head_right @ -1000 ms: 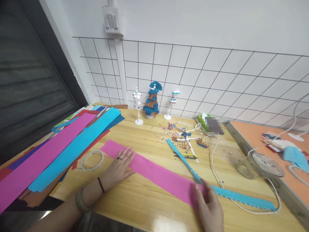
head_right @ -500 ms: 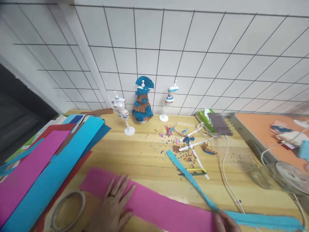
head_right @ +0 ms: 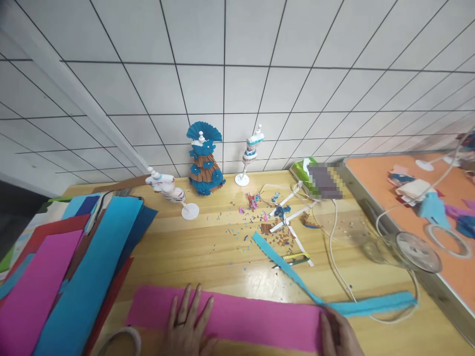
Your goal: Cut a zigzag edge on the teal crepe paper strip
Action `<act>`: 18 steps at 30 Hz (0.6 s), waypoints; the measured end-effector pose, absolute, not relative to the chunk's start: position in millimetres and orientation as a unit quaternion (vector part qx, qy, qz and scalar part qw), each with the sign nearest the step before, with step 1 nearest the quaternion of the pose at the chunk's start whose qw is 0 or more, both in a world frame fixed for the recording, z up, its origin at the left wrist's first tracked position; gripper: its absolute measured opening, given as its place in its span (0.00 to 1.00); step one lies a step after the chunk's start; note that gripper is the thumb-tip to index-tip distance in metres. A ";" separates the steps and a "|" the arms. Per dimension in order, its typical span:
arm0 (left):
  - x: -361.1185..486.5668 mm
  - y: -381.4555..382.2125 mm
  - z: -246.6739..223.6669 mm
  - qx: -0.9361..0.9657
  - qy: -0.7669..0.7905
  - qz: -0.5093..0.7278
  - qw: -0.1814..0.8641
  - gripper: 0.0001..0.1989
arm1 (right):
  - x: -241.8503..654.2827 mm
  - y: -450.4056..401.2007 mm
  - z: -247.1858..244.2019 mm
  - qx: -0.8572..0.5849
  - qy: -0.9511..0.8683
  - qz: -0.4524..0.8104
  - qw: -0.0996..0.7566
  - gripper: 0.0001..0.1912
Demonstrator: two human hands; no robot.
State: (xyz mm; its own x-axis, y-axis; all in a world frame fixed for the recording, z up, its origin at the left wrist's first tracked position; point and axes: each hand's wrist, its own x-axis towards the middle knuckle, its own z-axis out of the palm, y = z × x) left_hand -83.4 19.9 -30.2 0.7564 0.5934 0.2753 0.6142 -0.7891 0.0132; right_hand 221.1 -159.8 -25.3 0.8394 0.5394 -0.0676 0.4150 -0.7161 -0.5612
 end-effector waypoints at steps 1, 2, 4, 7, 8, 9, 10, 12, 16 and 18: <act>-82.8 18.8 -25.3 -0.936 -0.331 -0.121 0.028 0.30 | 219.1 -157.6 -23.7 -0.918 -0.274 0.099 0.271 0.20; -82.3 17.8 -19.8 -0.935 -0.336 -0.109 0.017 0.30 | 217.4 -155.4 -22.0 -0.913 -0.293 0.087 0.269 0.21; -81.8 16.5 -8.9 -0.935 -0.344 -0.088 -0.004 0.30 | 214.8 -151.4 -17.6 -0.908 -0.305 0.080 0.274 0.22; -81.6 15.4 2.4 -0.932 -0.355 -0.073 -0.025 0.29 | 209.9 -149.2 -7.1 -0.907 -0.308 0.053 0.281 0.25; -81.6 15.1 4.4 -0.931 -0.357 -0.070 -0.032 0.29 | 206.6 -149.8 -2.5 -0.908 -0.309 0.036 0.281 0.27; -81.6 14.8 5.8 -0.931 -0.357 -0.067 -0.038 0.28 | 202.0 -150.7 2.3 -0.907 -0.314 0.020 0.279 0.28; -81.5 14.3 6.8 -0.930 -0.358 -0.062 -0.047 0.27 | 195.9 -151.6 7.1 -0.905 -0.326 0.008 0.274 0.29; -81.2 13.2 8.2 -0.929 -0.361 -0.055 -0.061 0.27 | 179.0 -151.8 15.2 -0.890 -0.374 0.002 0.261 0.28; -79.8 11.0 13.7 -0.927 -0.365 -0.043 -0.073 0.27 | 139.4 -140.9 17.4 -0.823 -0.523 0.051 0.216 0.23; -78.6 9.9 17.7 -0.928 -0.363 -0.038 -0.072 0.27 | 125.8 -132.7 12.1 -0.795 -0.572 0.061 0.194 0.25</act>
State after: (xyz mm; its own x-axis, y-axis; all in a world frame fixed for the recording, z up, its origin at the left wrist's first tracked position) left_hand -78.6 9.9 17.7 0.7337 0.6792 0.0173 0.6683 -0.7261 0.1618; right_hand 125.8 -132.7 12.1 0.3388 0.9325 0.1253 0.8853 -0.2709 -0.3779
